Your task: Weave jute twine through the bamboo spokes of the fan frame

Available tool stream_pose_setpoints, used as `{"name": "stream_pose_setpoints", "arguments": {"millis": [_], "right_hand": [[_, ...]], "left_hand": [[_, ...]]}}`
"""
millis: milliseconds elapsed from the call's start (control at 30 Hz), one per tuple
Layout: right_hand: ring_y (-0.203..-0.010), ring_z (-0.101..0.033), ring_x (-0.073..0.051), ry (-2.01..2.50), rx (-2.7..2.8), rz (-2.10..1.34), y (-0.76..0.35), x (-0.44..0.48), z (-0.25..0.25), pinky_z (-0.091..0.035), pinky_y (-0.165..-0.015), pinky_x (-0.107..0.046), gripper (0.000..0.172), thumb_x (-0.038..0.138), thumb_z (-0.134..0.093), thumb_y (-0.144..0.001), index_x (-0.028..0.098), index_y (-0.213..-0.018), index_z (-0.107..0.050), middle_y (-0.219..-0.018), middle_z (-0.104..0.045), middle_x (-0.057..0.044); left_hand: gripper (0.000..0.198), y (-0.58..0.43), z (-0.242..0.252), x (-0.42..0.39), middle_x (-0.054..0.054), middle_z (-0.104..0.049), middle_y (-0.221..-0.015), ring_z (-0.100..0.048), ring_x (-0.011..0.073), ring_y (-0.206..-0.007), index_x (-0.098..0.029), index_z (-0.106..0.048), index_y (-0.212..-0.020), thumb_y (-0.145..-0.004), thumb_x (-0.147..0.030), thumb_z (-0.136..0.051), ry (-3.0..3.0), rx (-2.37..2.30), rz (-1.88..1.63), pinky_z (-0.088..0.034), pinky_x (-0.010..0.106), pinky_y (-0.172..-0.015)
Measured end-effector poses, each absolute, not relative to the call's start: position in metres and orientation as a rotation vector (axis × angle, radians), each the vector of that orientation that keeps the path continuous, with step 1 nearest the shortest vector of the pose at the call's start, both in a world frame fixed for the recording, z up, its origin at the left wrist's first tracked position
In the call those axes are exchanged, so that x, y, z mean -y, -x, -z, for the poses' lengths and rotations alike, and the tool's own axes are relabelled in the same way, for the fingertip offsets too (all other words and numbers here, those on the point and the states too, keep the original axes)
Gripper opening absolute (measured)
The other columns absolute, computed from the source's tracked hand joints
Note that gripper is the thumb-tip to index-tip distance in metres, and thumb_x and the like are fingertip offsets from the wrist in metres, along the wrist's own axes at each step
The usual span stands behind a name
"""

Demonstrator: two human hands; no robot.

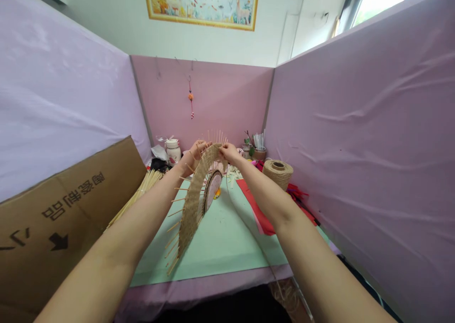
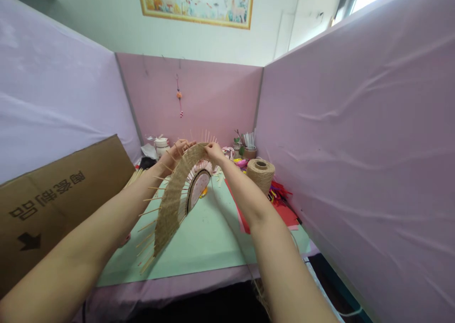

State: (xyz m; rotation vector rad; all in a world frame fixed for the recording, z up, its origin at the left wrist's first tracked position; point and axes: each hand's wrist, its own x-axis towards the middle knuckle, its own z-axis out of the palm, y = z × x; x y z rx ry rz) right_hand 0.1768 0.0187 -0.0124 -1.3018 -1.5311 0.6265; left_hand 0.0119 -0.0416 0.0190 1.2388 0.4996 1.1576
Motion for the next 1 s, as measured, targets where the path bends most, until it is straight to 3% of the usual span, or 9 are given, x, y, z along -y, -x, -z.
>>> {"name": "stream_pose_setpoints", "arguments": {"millis": [100,200,433,567,700,1000], "right_hand": [[-0.044,-0.037,-0.008,1.22,1.447,-0.689,-0.173,-0.013,0.012,-0.031,-0.043,-0.019,0.017,0.027,-0.052,-0.079,0.018,-0.064,-0.05,-0.048,-0.042,0.005],[-0.046,-0.038,-0.008,1.143,1.395,-0.727,-0.176,-0.006,0.014,-0.031,-0.045,-0.019,0.017,0.034,-0.055,-0.078,0.019,-0.072,-0.052,-0.051,-0.044,0.006],[-0.052,-0.04,-0.008,1.062,1.351,-0.752,-0.184,0.008,0.04,-0.031,-0.049,-0.02,0.027,0.042,-0.062,-0.069,0.017,-0.073,-0.054,-0.06,-0.048,0.005],[-0.051,-0.039,-0.009,1.075,1.322,-0.733,-0.18,0.012,0.057,-0.03,-0.05,-0.019,0.035,0.037,-0.063,-0.067,0.018,-0.095,-0.053,-0.058,-0.043,0.009],[-0.052,-0.039,-0.009,1.037,1.391,-0.736,-0.179,0.012,0.055,-0.031,-0.051,-0.019,0.048,0.031,-0.063,-0.069,0.02,-0.114,-0.051,-0.058,-0.042,0.01],[-0.05,-0.039,-0.006,1.014,1.534,-0.867,-0.18,0.015,0.027,-0.032,-0.048,-0.018,0.047,0.026,-0.065,-0.07,0.019,-0.116,-0.06,-0.064,-0.053,0.006]], "left_hand": [[0.037,-0.008,-0.025,0.034,0.007,-0.065,-0.096,-0.062,0.0235,-0.088,-0.021,-0.052,-0.077,-0.07,-0.054,-0.066,-1.266,-0.533,-1.164,-0.048,0.038,-0.077],[0.043,0.011,-0.04,0.029,0.009,-0.066,-0.1,-0.062,0.0255,-0.092,-0.02,-0.048,-0.07,-0.068,-0.06,-0.066,-1.312,-0.559,-1.231,-0.048,0.039,-0.08],[0.042,0.055,-0.069,0.057,0.008,-0.065,-0.107,-0.064,0.0231,-0.084,-0.019,-0.05,-0.07,-0.07,-0.057,-0.067,-1.341,-0.621,-1.201,-0.048,0.041,-0.077],[0.044,0.045,-0.06,0.077,0.009,-0.065,-0.11,-0.064,0.027,-0.091,-0.018,-0.05,-0.07,-0.064,-0.056,-0.073,-1.343,-0.647,-1.102,-0.049,0.042,-0.078],[0.039,0.038,-0.05,0.096,0.008,-0.064,-0.111,-0.061,0.0289,-0.101,-0.019,-0.051,-0.07,-0.068,-0.052,-0.071,-1.34,-0.64,-1.114,-0.049,0.043,-0.081],[0.02,0.066,-0.063,0.114,0.01,-0.057,-0.124,-0.059,0.0253,-0.101,-0.019,-0.063,-0.081,-0.071,-0.034,-0.071,-1.486,-0.587,-0.835,-0.052,0.036,-0.076]]}}
